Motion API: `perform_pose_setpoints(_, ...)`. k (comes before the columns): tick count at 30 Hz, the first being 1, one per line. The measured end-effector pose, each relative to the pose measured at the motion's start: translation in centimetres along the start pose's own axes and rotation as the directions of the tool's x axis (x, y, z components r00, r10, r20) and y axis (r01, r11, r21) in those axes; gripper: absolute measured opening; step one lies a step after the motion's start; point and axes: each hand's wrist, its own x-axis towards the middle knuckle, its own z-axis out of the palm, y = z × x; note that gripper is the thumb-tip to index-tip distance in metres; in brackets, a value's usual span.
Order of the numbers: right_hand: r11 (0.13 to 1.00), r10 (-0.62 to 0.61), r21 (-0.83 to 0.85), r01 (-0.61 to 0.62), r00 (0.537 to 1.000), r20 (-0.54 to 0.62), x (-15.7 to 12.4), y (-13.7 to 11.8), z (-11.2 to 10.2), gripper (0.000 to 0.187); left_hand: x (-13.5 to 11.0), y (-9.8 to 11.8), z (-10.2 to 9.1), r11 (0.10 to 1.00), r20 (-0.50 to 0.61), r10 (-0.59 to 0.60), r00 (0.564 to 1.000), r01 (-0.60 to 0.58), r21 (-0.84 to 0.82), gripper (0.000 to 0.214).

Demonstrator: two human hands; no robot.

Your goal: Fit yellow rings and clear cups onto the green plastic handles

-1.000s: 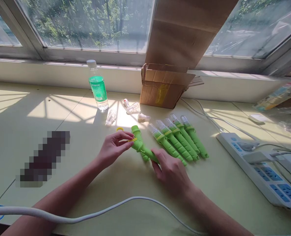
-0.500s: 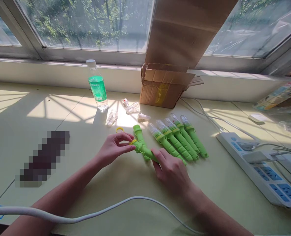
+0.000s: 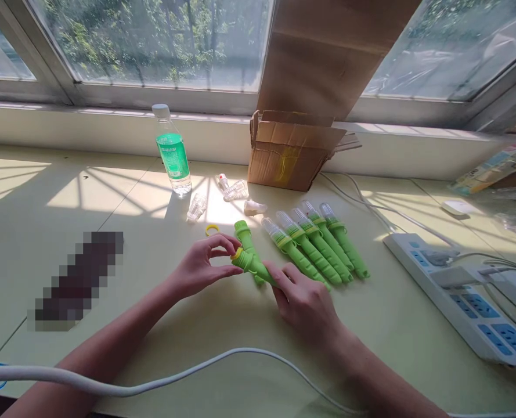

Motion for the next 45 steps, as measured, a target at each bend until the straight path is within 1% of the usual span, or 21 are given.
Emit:
perform_pose_setpoints(5, 0.999, -0.018, 0.039, 0.019, 1.0, -0.018, -0.1, 0.1, 0.0, 0.039, -0.1, 0.1, 0.2, 0.998, -0.041, 0.027, 0.999, -0.025, 0.065, 0.015)
perform_pose_setpoints(9, 0.996, -0.044, 0.071, 0.046, 0.999, -0.03, -0.1, 0.4, 0.0, 0.042, -0.3, 0.4, 0.2, 0.995, -0.026, 0.026, 0.999, -0.023, 0.094, 0.013)
perform_pose_setpoints(12, 0.992, -0.012, 0.126, 0.015, 1.0, -0.02, -0.2, 0.5, 0.1, 0.042, -0.2, 0.5, 0.1, 0.995, -0.011, 0.035, 0.999, -0.034, 0.097, 0.013)
perform_pose_setpoints(15, 0.973, 0.029, 0.228, -0.03, 1.0, 0.008, -0.1, 0.2, -0.1, 0.041, -0.1, 0.4, -0.1, 0.991, 0.016, 0.066, 0.998, -0.067, 0.113, 0.019)
perform_pose_setpoints(17, 0.945, 0.059, 0.32, -0.07, 0.997, 0.045, 0.1, -0.1, -0.4, 0.04, -0.1, 0.5, -0.1, 0.987, 0.02, 0.085, 0.996, -0.087, 0.132, 0.018)
perform_pose_setpoints(20, 0.875, 0.107, 0.465, -0.134, 0.991, 0.085, 0.4, -0.5, -0.9, 0.039, -0.4, 0.8, 0.1, 0.974, -0.006, 0.125, 0.992, -0.121, 0.191, 0.014)
perform_pose_setpoints(23, 0.803, 0.132, 0.576, -0.154, 0.988, 0.081, 0.6, -0.7, -1.1, 0.038, -0.7, 1.1, 0.4, 0.95, -0.029, 0.184, 0.983, -0.17, 0.263, 0.011)
perform_pose_setpoints(25, 0.779, 0.131, 0.609, -0.151, 0.988, 0.077, 0.7, -0.7, -1.2, 0.037, -0.8, 1.1, 0.5, 0.938, -0.029, 0.204, 0.979, -0.187, 0.291, 0.009)
perform_pose_setpoints(28, 0.773, 0.124, 0.616, -0.149, 0.989, 0.083, 0.7, -0.6, -1.2, 0.036, -0.8, 1.1, 0.4, 0.939, -0.005, 0.184, 0.983, -0.174, 0.297, 0.01)
perform_pose_setpoints(33, 0.781, 0.084, 0.606, -0.152, 0.987, 0.139, 0.7, -0.2, -1.3, 0.036, -0.7, 1.3, 0.3, 0.945, 0.041, 0.142, 0.989, -0.148, 0.292, 0.012)
perform_pose_setpoints(36, 0.821, 0.066, 0.554, -0.136, 0.987, 0.145, 0.6, 0.1, -1.3, 0.038, -0.7, 1.3, 0.3, 0.944, 0.054, 0.143, 0.988, -0.152, 0.294, 0.012)
perform_pose_setpoints(41, 0.909, 0.029, 0.41, -0.078, 0.992, 0.126, 0.3, 0.6, -1.1, 0.04, -0.7, 1.4, 0.1, 0.942, 0.085, 0.132, 0.988, -0.152, 0.299, 0.013)
perform_pose_setpoints(43, 0.921, 0.006, 0.385, -0.053, 0.992, 0.123, 0.2, 0.6, -1.0, 0.039, -0.8, 1.4, 0.1, 0.945, 0.119, 0.106, 0.987, -0.138, 0.297, 0.014)
perform_pose_setpoints(45, 0.916, 0.0, 0.398, -0.051, 0.992, 0.128, 0.2, 0.6, -1.0, 0.039, -0.8, 1.4, 0.0, 0.952, 0.143, 0.079, 0.987, -0.117, 0.283, 0.014)
